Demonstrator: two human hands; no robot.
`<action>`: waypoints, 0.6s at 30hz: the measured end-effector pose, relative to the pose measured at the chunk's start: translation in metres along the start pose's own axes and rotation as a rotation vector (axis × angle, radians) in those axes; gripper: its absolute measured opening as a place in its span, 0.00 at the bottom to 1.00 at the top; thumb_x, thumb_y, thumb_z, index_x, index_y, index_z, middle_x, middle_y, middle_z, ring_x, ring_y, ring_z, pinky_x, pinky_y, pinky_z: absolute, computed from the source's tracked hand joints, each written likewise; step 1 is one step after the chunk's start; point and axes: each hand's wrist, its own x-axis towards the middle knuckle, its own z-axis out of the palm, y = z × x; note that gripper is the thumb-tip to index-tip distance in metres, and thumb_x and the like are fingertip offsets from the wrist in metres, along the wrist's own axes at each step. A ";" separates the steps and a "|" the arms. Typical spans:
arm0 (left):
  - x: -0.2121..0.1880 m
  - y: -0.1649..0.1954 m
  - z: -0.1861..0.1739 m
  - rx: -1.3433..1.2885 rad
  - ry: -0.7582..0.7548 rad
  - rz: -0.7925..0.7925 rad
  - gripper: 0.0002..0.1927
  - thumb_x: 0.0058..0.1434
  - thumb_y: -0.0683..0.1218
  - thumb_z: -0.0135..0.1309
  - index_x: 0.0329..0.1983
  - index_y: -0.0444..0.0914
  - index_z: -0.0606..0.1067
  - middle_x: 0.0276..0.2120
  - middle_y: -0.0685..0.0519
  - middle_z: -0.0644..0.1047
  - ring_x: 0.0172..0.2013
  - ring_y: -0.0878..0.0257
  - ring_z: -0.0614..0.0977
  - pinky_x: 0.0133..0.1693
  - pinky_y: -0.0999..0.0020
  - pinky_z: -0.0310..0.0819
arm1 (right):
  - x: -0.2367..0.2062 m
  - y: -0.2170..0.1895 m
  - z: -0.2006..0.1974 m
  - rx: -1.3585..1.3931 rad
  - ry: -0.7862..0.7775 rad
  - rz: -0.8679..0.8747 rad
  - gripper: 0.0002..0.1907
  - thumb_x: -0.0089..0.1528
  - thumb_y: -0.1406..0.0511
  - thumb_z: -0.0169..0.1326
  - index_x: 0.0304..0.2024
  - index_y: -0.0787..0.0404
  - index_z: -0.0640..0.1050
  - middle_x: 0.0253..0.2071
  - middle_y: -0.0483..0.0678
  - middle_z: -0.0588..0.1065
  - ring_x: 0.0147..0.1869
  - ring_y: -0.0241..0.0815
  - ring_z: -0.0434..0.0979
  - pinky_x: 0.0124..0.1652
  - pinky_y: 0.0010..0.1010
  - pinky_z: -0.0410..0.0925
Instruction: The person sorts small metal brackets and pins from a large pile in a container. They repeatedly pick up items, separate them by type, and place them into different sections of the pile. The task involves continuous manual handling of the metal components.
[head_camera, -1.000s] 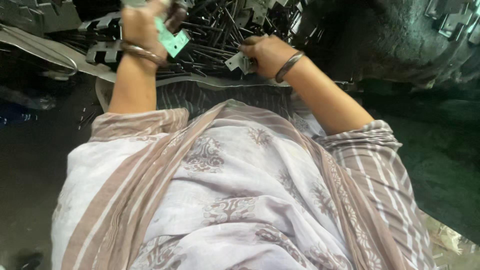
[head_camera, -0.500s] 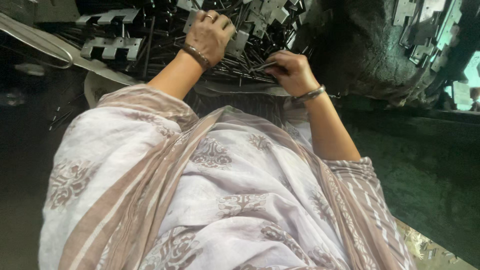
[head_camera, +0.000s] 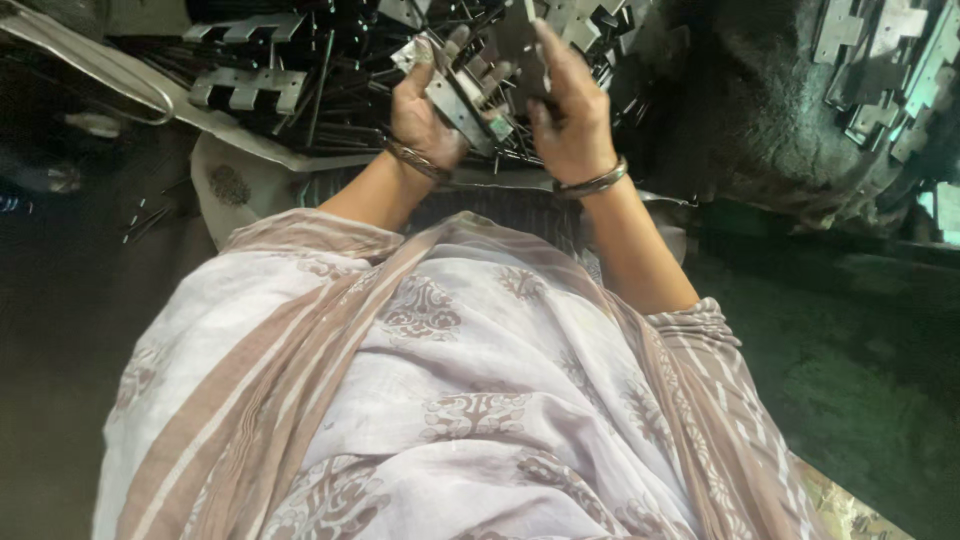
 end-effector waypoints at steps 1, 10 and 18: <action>0.002 -0.008 -0.003 0.001 -0.054 0.045 0.23 0.69 0.59 0.47 0.54 0.39 0.76 0.48 0.45 0.80 0.51 0.51 0.81 0.54 0.52 0.79 | 0.000 -0.002 0.007 -0.044 -0.113 0.013 0.39 0.59 0.84 0.55 0.73 0.68 0.63 0.69 0.61 0.69 0.73 0.57 0.71 0.68 0.42 0.68; -0.020 0.030 0.008 1.581 -0.022 0.121 0.44 0.58 0.69 0.64 0.64 0.34 0.65 0.60 0.39 0.73 0.60 0.47 0.74 0.60 0.51 0.67 | -0.010 0.008 0.005 0.863 -0.084 0.494 0.30 0.67 0.79 0.48 0.73 0.72 0.62 0.65 0.61 0.72 0.66 0.51 0.76 0.64 0.40 0.73; -0.089 0.181 -0.059 2.641 0.598 0.076 0.36 0.51 0.50 0.70 0.62 0.33 0.74 0.48 0.33 0.78 0.49 0.36 0.79 0.49 0.44 0.73 | -0.044 0.054 -0.061 1.087 0.364 0.594 0.27 0.65 0.81 0.50 0.68 0.75 0.68 0.60 0.60 0.76 0.61 0.49 0.79 0.59 0.37 0.75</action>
